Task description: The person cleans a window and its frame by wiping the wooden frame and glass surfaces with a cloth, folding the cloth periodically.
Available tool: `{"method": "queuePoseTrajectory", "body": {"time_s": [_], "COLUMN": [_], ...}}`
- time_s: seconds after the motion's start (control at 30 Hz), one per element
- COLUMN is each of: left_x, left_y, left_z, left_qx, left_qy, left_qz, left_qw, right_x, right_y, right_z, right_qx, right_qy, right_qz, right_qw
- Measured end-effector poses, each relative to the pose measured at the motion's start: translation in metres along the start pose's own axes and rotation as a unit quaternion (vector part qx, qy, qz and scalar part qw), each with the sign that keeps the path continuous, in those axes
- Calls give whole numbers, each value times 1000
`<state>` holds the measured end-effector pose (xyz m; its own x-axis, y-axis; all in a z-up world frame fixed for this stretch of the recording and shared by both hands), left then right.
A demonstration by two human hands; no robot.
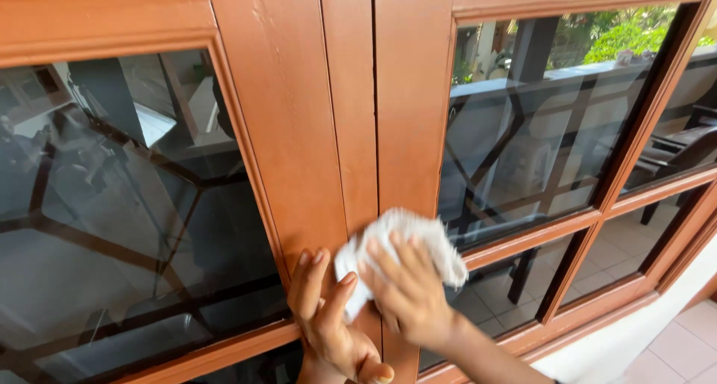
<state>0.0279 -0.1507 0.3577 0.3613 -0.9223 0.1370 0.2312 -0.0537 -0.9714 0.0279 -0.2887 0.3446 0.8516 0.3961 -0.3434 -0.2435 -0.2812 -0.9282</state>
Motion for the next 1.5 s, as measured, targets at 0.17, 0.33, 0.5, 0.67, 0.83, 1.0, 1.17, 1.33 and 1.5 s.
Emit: {"method": "queuePoseTrajectory", "body": {"time_s": [0.17, 0.33, 0.5, 0.67, 0.83, 1.0, 1.17, 1.33, 1.5], "left_x": [0, 0, 2, -1, 0, -1, -2, 0, 2], "left_y": [7, 18, 19, 9, 8, 1, 0, 2, 0], "left_z": [-1, 3, 9, 3, -1, -2, -1, 0, -3], "left_qx": [10, -3, -12, 10, -4, -5, -3, 1, 6], "left_qy": [27, 32, 45, 53, 54, 53, 54, 50, 62], "left_qz": [-13, -81, -76, -77, -58, -63, -62, -42, -34], "left_qw": [999, 996, 996, 996, 997, 997, 997, 998, 997], "right_x": [12, -34, -55, 18, 76, 28, -47, -78, -71], "right_y": [75, -53, -106, 60, 202, 49, -138, -217, -149], "right_z": [0, -21, -4, -1, 0, -14, -27, -68, -23], "right_qx": [-66, -113, -57, -29, 80, 99, 69, 146, 27], "right_qy": [-22, -31, 16, -10, 43, 52, 70, -28, 13], "right_qz": [58, 5, -60, -17, 44, 33, -2, -11, -49], "right_qw": [996, 993, 996, 999, 995, 993, 995, 989, 998]}}
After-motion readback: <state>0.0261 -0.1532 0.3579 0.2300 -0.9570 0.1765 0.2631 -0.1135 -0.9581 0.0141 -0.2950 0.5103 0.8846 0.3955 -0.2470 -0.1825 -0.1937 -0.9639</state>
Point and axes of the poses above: each hand's wrist, its own y-axis away from the middle knuckle, its own x-axis out of the palm, z = x × y, the point moved 8 cm from there along -y, towards the middle knuckle, and after that the axes turned 10 degrees about x, right-handed, at the moved point
